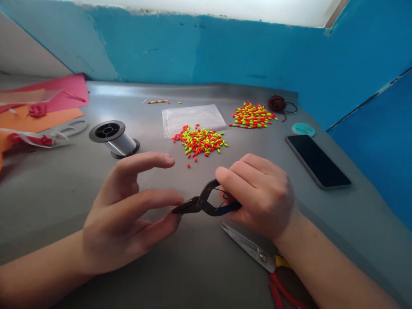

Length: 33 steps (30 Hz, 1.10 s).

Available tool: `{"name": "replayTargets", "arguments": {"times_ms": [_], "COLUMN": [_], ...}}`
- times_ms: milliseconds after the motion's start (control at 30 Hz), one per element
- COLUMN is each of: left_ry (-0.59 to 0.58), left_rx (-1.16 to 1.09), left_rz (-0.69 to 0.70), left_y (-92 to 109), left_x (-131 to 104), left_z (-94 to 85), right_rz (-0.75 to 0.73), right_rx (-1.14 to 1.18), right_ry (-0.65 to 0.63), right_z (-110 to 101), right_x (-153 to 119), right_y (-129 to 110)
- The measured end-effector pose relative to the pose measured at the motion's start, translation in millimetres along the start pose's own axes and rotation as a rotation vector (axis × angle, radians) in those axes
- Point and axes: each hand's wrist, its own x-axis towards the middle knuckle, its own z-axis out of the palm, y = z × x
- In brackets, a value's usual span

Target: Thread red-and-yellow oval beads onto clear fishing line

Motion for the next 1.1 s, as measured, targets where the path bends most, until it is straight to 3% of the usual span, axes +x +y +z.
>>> {"name": "replayTargets", "arguments": {"times_ms": [900,1100], "left_ry": [-0.036,-0.141], "left_rx": [-0.037,-0.029], "left_rz": [0.006,-0.036], "left_y": [0.5,-2.6], "left_x": [-2.6,-5.4], "left_z": [0.5,0.9], "right_rz": [0.05,0.053], "right_rx": [-0.043,-0.026], "right_ry": [-0.047,-0.075], "right_z": [5.7,4.8], "right_x": [-6.7,-7.7], "right_y": [-3.2,-5.4]}}
